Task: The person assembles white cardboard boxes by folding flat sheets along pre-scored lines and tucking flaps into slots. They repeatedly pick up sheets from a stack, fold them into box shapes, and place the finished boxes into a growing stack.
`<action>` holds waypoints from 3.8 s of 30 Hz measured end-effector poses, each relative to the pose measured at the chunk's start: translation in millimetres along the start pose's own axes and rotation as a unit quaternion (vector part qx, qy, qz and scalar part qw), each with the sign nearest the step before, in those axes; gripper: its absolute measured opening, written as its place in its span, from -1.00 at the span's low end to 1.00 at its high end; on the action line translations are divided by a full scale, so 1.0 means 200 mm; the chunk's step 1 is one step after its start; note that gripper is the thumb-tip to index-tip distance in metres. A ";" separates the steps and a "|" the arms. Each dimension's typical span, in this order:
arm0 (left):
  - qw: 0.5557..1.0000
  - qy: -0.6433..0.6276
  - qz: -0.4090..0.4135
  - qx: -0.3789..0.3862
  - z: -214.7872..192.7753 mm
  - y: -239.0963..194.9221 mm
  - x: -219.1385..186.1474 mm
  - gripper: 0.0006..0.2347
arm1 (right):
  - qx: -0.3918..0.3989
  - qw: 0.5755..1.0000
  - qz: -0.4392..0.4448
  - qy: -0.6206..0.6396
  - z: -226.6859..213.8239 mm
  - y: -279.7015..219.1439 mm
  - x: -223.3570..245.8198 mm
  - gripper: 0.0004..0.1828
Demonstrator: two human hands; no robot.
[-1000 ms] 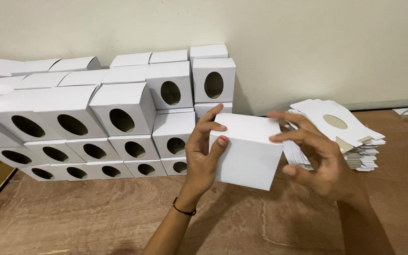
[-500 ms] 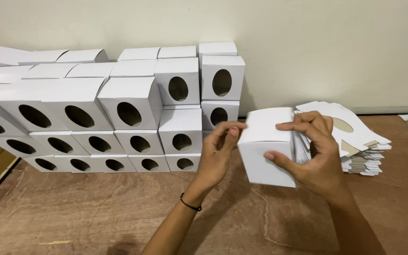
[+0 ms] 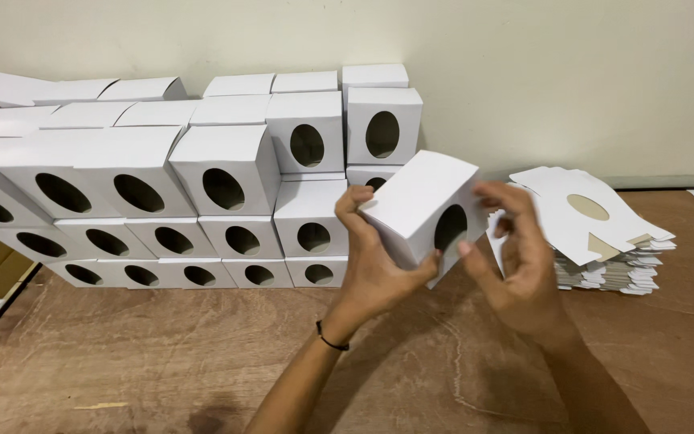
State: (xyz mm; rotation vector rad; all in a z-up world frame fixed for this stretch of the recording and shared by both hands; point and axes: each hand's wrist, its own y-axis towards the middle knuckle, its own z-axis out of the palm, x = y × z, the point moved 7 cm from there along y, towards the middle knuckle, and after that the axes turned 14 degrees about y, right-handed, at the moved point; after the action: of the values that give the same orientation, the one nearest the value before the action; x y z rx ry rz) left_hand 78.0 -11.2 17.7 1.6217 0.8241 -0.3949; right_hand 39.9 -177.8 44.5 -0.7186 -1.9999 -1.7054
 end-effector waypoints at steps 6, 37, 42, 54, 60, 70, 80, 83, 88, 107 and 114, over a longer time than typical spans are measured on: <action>0.986 -0.165 0.021 0.020 -0.15 0.09 0.13 -0.15 | 0.069 0.983 0.129 0.111 0.06 0.06 -0.15 -0.32; 0.889 0.380 -0.011 -0.254 -0.55 0.13 0.24 -0.51 | -0.020 0.991 0.099 0.087 0.62 0.23 -0.48 -0.49; 0.906 0.351 -0.023 -0.237 -0.55 0.12 0.19 -0.52 | 0.037 0.985 0.117 0.119 0.63 0.23 -0.43 -0.27; 0.894 0.368 -0.049 -0.250 -0.49 0.10 0.20 -0.53 | 0.140 0.961 0.238 0.004 0.27 0.14 -0.39 -0.33; 0.934 0.313 0.089 -0.145 -0.09 0.03 0.08 -0.85 | 0.050 0.940 0.258 -0.215 -0.34 0.05 -0.58 -0.57; 0.885 -0.157 -0.363 0.248 0.81 -0.47 0.81 -0.88 | 0.094 0.765 0.459 -0.441 -0.97 -0.27 -1.13 -0.03; 0.893 -0.238 -0.344 0.167 0.80 -0.52 0.94 -0.92 | -0.014 0.773 0.178 -0.608 -0.93 -0.11 -0.73 -0.63; 0.894 -0.231 -0.324 0.208 0.68 -0.41 0.53 -0.61 | -0.103 0.752 -0.098 -0.644 -0.77 -0.07 -0.30 -0.74; 0.920 -0.328 -0.011 0.212 0.47 -0.25 -0.04 0.01 | 0.005 0.908 -0.153 -0.389 -0.25 -0.10 0.17 -0.78; 0.973 -0.124 0.003 0.194 0.11 -0.12 -0.19 -0.46 | 0.036 0.995 0.007 -0.093 0.02 -0.09 0.04 -0.04; 0.976 -0.120 0.133 0.121 0.11 -0.15 -0.26 -0.54 | 0.056 0.979 0.180 -0.072 0.02 -0.08 0.00 0.22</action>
State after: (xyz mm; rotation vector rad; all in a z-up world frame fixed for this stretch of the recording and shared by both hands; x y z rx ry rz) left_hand 25.3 -47.5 26.4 1.8385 0.3813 -0.5018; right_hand 29.7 -176.4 32.5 -1.1144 -1.8967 -1.3531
